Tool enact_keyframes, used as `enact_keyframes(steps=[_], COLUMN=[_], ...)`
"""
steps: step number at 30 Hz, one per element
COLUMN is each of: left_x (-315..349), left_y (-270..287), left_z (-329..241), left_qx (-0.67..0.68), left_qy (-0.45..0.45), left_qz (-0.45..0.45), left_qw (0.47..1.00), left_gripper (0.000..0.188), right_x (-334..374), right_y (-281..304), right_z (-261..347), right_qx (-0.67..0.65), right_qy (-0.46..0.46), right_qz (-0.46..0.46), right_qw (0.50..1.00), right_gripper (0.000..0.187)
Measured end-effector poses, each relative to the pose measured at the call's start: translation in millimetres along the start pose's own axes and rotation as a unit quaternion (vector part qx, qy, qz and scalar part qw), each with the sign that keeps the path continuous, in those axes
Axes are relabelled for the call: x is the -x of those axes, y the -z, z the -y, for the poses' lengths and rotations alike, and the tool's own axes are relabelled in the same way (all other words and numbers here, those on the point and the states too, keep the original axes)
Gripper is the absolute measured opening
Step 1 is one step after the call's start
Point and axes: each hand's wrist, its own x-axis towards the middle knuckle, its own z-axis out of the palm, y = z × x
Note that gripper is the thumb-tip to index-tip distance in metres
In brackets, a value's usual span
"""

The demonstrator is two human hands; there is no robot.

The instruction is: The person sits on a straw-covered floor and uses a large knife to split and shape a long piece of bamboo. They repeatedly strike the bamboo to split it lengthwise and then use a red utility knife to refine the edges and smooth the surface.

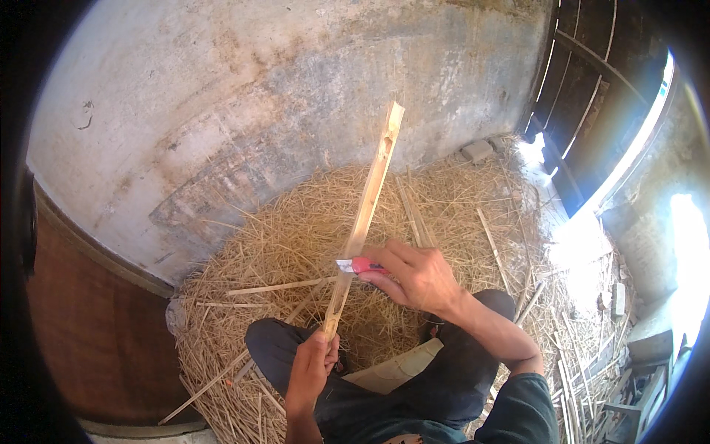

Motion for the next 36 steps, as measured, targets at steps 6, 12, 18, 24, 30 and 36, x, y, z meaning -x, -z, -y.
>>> enact_keyframes(steps=[6,12,18,24,30,36], left_x=[1,4,6,39,34,8], left_y=[-6,-10,-7,-4,22,40], left_z=[-3,0,-1,29,32,34], left_qx=[-0.087,-0.082,-0.097,-0.123,0.057,0.186], left_qy=[-0.04,-0.033,-0.03,0.012,0.134,0.2], left_qz=[-0.035,-0.04,-0.05,-0.002,0.02,0.135], left_qw=[0.995,0.995,0.994,0.992,0.989,0.953], left_gripper=[0.045,0.044,0.042,0.042,0.051,0.054], right_x=[0,0,0,-26,-20,-28], right_y=[-4,-6,-7,32,68,21], right_z=[-1,-3,-8,-90,-69,-22], right_qx=[0.009,0.018,0.038,0.121,-0.044,-0.283], right_qy=[-0.005,-0.003,0.02,-0.181,-0.3,-0.307], right_qz=[-0.008,-0.014,-0.009,-0.223,-0.183,-0.035], right_qw=[1.0,1.0,0.999,0.95,0.935,0.908], right_gripper=[0.027,0.026,0.025,0.02,0.031,0.038])
